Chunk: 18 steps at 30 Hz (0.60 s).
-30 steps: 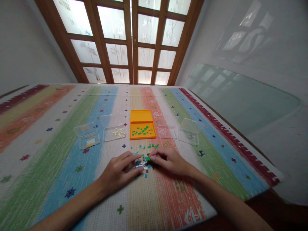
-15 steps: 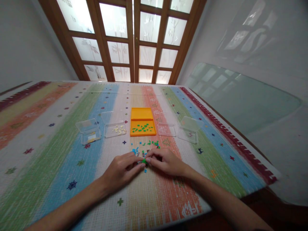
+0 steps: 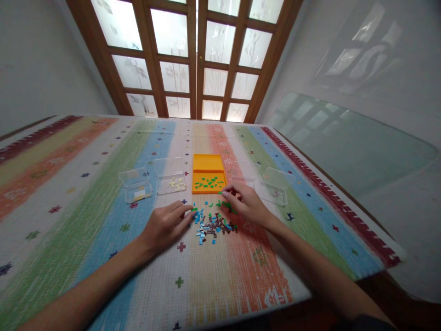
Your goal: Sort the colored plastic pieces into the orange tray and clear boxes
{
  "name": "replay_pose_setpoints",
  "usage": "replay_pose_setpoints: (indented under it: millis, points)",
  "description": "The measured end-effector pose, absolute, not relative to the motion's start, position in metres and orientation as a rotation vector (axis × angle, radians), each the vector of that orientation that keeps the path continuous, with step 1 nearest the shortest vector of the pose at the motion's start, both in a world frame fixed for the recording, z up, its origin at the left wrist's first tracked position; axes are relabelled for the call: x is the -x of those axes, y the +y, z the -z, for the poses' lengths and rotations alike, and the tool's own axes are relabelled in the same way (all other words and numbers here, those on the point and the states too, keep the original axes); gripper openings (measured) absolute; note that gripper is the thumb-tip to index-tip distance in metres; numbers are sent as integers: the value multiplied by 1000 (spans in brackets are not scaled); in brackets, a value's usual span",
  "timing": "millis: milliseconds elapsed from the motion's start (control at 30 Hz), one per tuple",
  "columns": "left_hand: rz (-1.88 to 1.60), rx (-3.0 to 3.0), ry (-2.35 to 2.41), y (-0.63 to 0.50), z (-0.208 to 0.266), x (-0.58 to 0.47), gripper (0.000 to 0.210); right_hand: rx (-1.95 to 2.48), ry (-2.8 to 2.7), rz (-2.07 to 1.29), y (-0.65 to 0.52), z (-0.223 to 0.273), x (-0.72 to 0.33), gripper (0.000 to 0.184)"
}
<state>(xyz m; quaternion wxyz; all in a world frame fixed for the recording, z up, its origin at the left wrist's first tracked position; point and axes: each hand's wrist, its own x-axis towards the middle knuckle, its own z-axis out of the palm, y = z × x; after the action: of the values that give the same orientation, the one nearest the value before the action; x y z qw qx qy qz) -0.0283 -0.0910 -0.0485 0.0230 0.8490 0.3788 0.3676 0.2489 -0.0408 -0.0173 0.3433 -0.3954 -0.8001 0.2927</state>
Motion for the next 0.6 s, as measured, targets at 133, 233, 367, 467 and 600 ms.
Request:
replay_pose_setpoints:
  millis: [133,233,367,467,600]
  points:
    - [-1127,-2700,1376,-81,50,41,25,1084,-2173,-574,-13,15,-240,14]
    - [-1056,-2715,1432,-77,51,47,27,1174,-2240,-512,6,16,-229,13]
    - [-927,-2789,1375,-74,53,51,30,1291,-2312,-428,28,19,-212,16]
    - [-892,-2799,1339,-74,54,52,29,1421,-2420,-221,41,20,-202,18]
    - [-891,-2755,1345,-75,55,53,24,1501,-2513,-124,49,18,-192,18]
